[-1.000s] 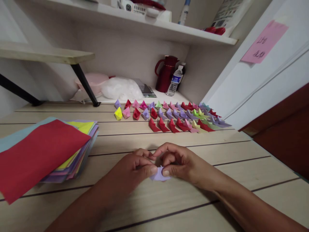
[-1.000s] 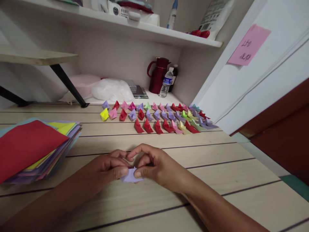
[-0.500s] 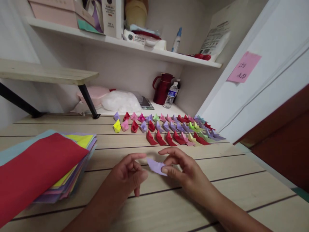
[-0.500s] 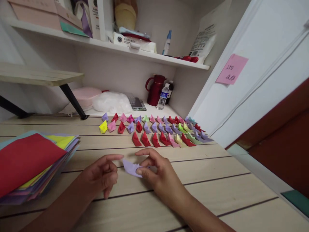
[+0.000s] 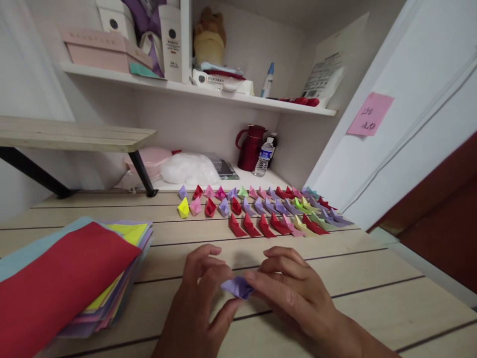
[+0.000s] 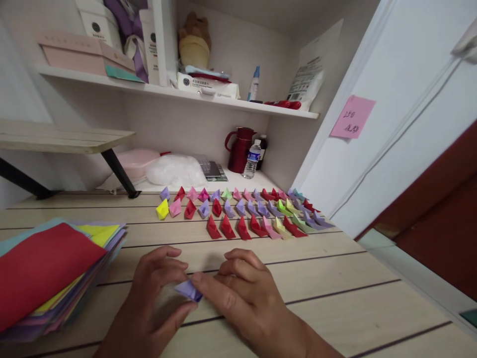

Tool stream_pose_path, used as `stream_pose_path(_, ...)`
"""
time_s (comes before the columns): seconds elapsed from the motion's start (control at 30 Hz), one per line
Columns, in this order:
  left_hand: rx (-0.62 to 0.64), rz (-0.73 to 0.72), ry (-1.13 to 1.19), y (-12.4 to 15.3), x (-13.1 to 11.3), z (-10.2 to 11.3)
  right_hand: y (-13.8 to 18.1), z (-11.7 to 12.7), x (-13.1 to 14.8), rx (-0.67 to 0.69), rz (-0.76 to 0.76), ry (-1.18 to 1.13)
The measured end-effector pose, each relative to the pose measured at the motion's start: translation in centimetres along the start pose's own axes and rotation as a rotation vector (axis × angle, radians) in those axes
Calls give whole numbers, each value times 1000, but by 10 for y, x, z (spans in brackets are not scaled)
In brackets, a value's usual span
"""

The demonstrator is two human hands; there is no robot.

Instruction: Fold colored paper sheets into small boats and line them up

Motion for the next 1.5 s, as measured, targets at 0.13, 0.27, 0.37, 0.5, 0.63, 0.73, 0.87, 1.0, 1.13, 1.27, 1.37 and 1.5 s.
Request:
stream_pose_path(0.13, 129, -22, -139, 1, -2, -3, -1, -2, -1, -15, -27, -21)
stream_pose_path(0.27, 186, -63, -280, 5, -1, -6, -2, -3, -1, -43, -41, -32)
stream_pose_path(0.37, 189, -82, -376, 5, -3, -7, -3, -2, 0, -46, -31, -33)
stream_pose_path(0.5, 240, -160, -486, -2, -12, -8, -6, 0, 5, -9, 4, -36)
stream_pose_path(0.63, 235, -285, -451, -5, -21, -7, -6, -7, 9, 35, 18, -68)
stream_pose_path(0.73, 120, -97, -263, -3, -11, -4, -3, -17, -2, 35, -202, -225)
stream_pose_path(0.87, -214, 432, 246, 6, 27, -3, 10, -42, -25, 125, -795, -732)
stream_pose_path(1.0, -387, 682, 472, 14, 47, -8, 16, -54, -29, 146, -1126, -1236)
stream_pose_path(1.13, -302, 514, 229, 10, 36, -4, 19, -53, -30, 132, -1207, -1485)
stream_pose_path(1.27, -101, 195, -97, 4, 16, -3, 22, -55, -31, 177, -1211, -1617)
stream_pose_path(1.37, 44, 68, -204, 3, 10, -3, 22, -54, -30, 230, -1211, -1685)
stream_pose_path(1.5, 175, -72, -200, 4, 6, -5, 20, -50, -26, 327, -1163, -1707)
Point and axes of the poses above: each hand's wrist, its own y-axis away from the middle knuckle, its own z-axis out of the back of the hand, x = y × z, the point moved 5 cm from there along -y, towards the middle knuckle, and after that the axes turned 11 degrees about y, right-handed, at the moved point
